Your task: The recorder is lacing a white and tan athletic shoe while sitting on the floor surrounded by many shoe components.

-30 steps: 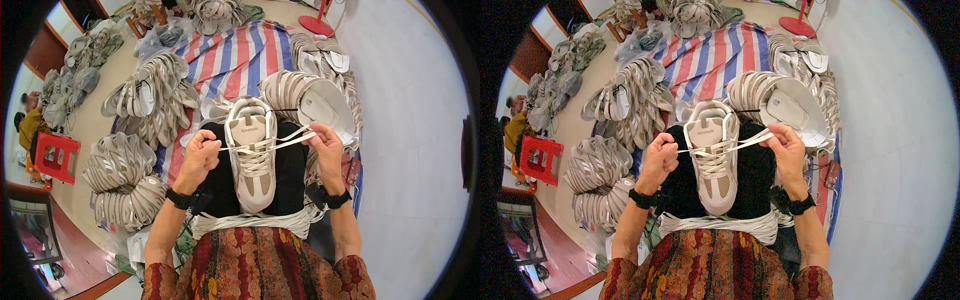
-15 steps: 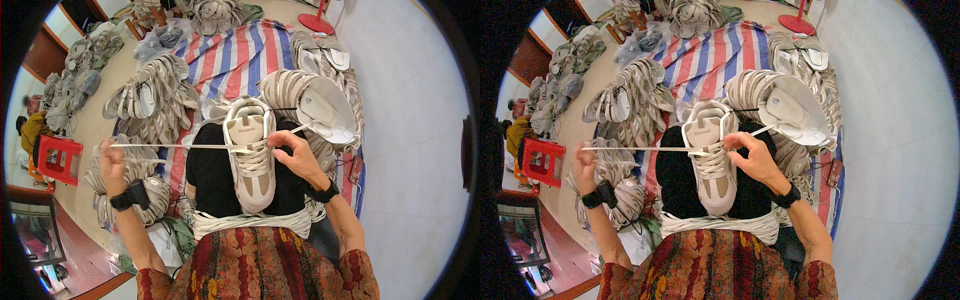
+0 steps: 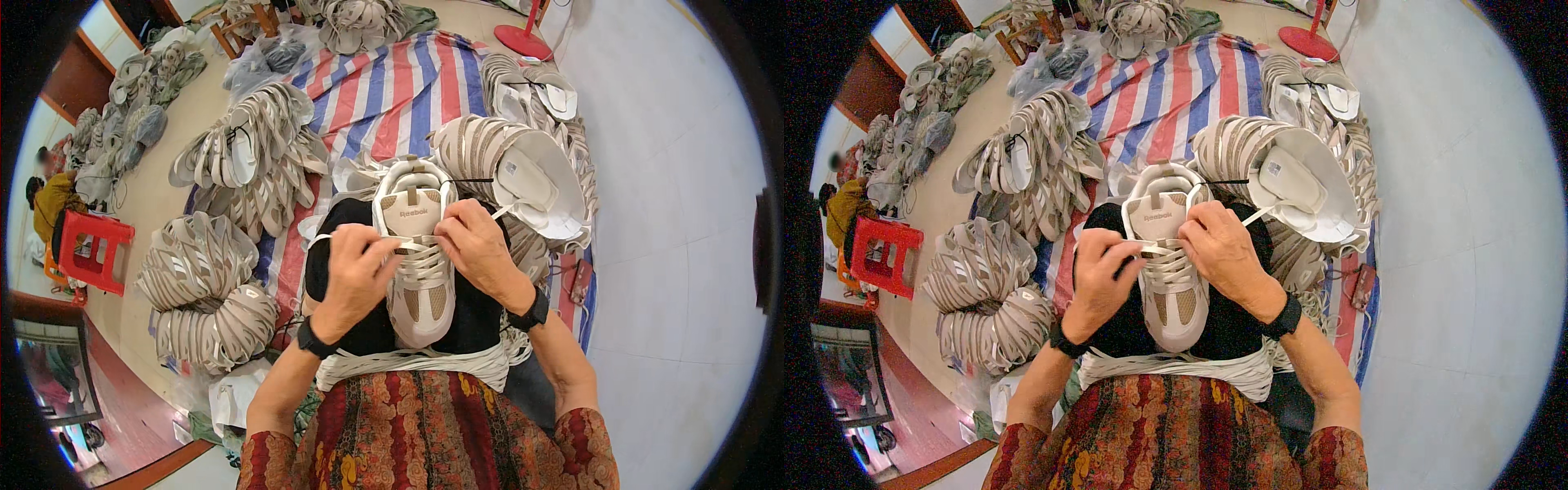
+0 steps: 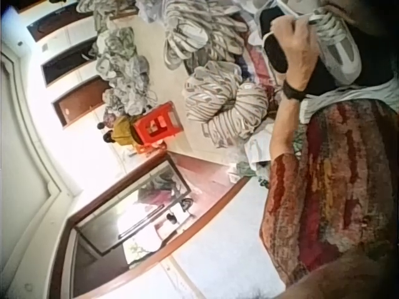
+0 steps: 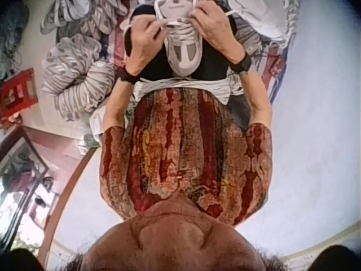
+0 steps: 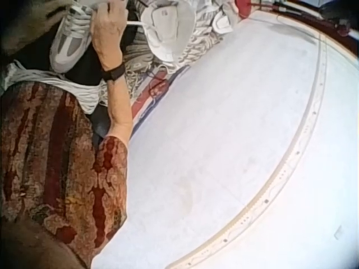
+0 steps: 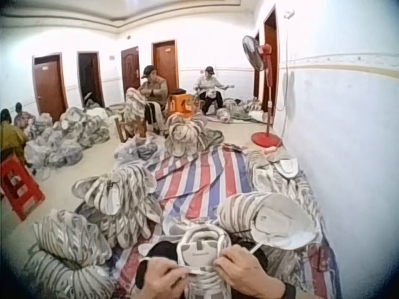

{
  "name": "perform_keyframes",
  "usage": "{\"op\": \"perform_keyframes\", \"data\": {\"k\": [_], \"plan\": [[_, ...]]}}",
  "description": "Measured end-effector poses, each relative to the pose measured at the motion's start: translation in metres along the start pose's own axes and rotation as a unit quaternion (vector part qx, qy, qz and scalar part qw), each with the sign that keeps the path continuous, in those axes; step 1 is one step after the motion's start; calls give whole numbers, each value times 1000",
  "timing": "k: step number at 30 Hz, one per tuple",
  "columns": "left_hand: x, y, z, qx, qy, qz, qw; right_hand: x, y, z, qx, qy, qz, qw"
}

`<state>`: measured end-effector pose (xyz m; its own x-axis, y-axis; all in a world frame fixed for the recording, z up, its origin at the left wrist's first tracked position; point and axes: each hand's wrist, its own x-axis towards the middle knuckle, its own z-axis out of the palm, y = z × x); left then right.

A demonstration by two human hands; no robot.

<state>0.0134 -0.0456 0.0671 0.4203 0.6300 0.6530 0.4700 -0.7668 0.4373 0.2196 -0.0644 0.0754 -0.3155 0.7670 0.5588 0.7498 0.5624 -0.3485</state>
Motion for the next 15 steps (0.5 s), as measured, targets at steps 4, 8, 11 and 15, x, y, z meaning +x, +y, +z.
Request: {"op": "perform_keyframes", "data": {"k": [4, 8, 11, 15], "plan": [[2, 0, 12, -3, -7, 8, 1000, 1, -4, -4, 17, 2, 8, 1000], [3, -3, 12, 18, -12, 14, 1000, -2, 0, -1, 72, -5, 26, 997], [5, -1, 8, 6, -16, 29, 999, 0, -4, -5, 275, -25, 203, 939], [-1, -5, 7, -60, -28, 77, 995, 3, 8, -7, 367, -94, 253, 890]]}}
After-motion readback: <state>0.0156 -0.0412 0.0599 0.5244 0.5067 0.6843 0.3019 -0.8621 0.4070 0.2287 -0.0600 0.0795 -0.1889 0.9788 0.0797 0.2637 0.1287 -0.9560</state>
